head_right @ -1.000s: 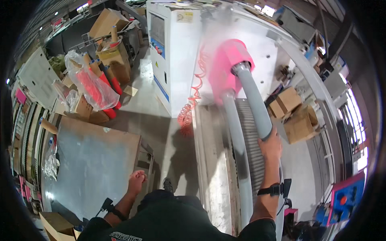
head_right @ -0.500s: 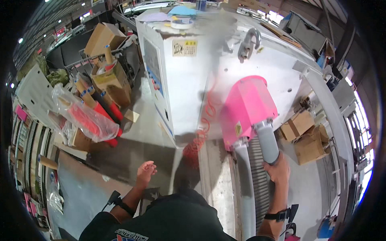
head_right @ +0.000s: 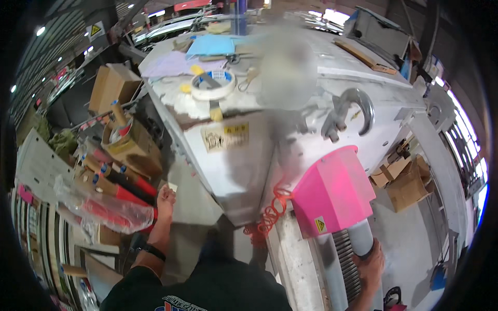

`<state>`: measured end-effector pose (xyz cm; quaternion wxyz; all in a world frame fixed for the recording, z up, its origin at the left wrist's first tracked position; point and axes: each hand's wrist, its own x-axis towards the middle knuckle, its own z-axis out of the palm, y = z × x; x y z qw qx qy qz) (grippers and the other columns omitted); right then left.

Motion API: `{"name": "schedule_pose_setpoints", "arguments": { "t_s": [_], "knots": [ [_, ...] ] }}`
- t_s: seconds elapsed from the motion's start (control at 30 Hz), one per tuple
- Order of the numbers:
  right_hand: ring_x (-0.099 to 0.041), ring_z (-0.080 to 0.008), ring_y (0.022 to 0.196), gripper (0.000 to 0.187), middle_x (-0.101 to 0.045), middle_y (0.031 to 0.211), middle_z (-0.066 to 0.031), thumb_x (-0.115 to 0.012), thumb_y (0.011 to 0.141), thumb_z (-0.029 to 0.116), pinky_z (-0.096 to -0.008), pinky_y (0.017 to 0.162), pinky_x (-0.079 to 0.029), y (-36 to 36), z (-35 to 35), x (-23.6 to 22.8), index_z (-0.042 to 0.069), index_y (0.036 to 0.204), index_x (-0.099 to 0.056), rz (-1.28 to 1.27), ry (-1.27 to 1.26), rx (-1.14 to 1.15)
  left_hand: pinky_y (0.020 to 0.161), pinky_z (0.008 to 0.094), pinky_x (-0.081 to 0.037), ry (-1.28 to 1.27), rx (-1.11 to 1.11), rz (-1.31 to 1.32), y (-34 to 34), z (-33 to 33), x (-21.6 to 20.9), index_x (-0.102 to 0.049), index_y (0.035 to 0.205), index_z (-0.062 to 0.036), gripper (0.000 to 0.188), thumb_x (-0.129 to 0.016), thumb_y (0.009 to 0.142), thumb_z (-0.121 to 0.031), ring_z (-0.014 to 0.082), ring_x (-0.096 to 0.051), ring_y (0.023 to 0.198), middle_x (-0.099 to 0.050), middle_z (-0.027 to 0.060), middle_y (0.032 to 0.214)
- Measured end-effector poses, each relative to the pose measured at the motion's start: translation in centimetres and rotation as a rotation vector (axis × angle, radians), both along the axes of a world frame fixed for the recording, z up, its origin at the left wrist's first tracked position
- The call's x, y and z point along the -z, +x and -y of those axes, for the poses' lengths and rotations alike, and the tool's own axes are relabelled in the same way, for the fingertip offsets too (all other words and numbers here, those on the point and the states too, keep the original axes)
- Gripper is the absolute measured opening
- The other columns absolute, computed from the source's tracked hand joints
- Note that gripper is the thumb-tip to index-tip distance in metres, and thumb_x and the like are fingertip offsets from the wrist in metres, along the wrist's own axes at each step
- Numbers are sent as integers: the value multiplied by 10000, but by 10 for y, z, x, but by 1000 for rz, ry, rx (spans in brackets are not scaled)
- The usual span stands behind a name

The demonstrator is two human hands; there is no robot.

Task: The worker is loading large cardboard tubes onto a tube-rolling or processing machine in an industrial setting.

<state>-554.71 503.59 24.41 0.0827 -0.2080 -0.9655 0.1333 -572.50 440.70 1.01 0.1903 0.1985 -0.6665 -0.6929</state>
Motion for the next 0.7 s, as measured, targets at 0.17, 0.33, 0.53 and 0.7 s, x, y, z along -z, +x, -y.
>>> {"name": "schedule_pose_setpoints", "arguments": {
  "t_s": [0.17,0.33,0.53,0.7],
  "knots": [
    [-516,-411,1070,696,-560,1157,-205,-768,601,160,-468,894,-422,-16,34,17,7,1209,-467,80,100,322,975,295,-362,67,48,7,-115,59,-11,-360,1393,-58,568,-596,909,-238,217,-452,1178,-480,153,1279],
    [-442,-350,1229,561,-478,1308,-213,-674,740,47,-426,1034,-345,-25,89,97,-7,1261,-473,-670,-131,417,878,361,-392,86,158,181,-197,108,9,-519,1274,-84,496,-537,911,-422,175,-511,1082,-563,59,1187],
    [-628,-250,777,500,-653,988,-125,-780,671,166,-344,731,-510,-21,255,196,69,1126,-596,24,-363,220,671,276,-445,235,453,266,-243,123,22,-580,1055,-43,423,-442,937,-425,168,-603,770,-645,77,885],
    [-672,-228,907,520,-674,1069,-101,-751,737,328,-337,802,-523,19,343,270,87,1174,-609,461,-780,139,540,252,-499,280,534,196,-256,135,44,-556,1054,9,487,-439,940,-450,213,-635,640,-645,122,789]
  ]
}}
